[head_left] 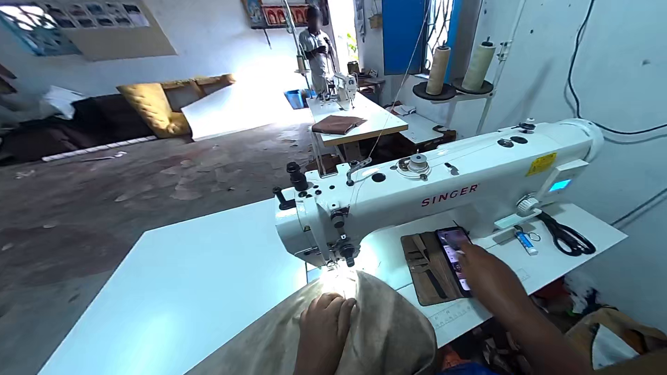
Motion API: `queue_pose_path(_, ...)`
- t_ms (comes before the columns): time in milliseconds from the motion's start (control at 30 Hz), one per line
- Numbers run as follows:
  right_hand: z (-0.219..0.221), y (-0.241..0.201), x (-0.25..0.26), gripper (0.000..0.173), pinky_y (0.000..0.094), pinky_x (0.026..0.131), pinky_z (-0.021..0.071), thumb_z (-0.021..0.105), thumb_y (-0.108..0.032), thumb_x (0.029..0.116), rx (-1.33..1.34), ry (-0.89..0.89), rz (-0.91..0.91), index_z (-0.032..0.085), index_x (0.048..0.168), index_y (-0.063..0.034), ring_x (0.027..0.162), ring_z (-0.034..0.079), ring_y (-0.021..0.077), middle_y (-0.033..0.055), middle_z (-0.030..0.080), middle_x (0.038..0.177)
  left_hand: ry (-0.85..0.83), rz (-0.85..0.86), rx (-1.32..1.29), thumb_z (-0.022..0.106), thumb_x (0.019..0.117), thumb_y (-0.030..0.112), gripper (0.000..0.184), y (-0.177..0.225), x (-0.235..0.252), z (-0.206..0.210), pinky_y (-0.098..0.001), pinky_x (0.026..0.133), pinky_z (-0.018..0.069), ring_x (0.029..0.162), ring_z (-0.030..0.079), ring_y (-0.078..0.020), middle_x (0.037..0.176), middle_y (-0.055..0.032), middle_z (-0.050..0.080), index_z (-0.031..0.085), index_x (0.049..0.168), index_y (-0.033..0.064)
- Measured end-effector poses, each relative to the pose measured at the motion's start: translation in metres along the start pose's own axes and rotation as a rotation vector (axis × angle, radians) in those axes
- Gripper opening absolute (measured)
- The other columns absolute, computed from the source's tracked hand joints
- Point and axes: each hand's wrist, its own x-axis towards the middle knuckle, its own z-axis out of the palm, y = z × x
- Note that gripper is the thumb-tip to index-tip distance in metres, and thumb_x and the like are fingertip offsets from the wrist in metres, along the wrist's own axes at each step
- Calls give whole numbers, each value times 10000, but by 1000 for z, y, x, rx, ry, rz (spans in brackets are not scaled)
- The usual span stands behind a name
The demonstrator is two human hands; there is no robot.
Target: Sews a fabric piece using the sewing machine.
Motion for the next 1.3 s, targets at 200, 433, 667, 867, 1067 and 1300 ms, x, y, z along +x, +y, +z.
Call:
queue_pose_path(200,-1,96,9,381,579,1018,484,503,-165,1077,-51,57,302,558,1400,31,1217,598,465,285,609,1299,22,139,-73,422,1036,389,507,-11,-4,-2,-553,859,517,1000,698,-324,1001,-80,758,745,811,68)
queue_pose_path(433,22,108,38,418,537,1057,468,533,-134,1061,-1,41,435,520,1431,60,1258,567,462,307,533,1390,-312,198,-10,559,972,130,292,-17,-16,-36,-680,980,429,1188,618,-451,1252,-183,685,698,1192,-2)
queue_pose_path(667,30,98,38,472,690,958,446,661,-219,1006,78,201,350,571,1416,-3,1305,480,532,291,547,1387,-296,208,69,591,966,181,348,-24,-24,-40,-694,960,421,1168,634,-439,1268,-161,683,683,1281,64)
queue_pose_path(867,45,75,9,460,663,931,490,686,-260,981,136,444,-6,623,1314,51,1102,627,512,295,647,1214,-79,396,100,460,1056,204,291,-36,-8,-25,-488,1007,451,1142,679,-239,1110,-37,758,727,982,115)
queue_pose_path(1067,46,78,-21,1082,696,1029,422,736,-594,843,172,56,79,299,1558,91,1256,532,564,352,556,1372,36,511,113,418,1071,295,380,-49,21,-14,-422,872,528,824,692,-264,813,-93,705,694,918,82)
queue_pose_path(1300,56,68,-18,1013,668,1045,418,811,-403,850,202,102,-39,304,1520,163,1174,572,595,403,585,1282,20,630,124,514,1036,208,260,-45,40,-12,-431,778,540,758,691,-284,781,-113,707,702,915,76)
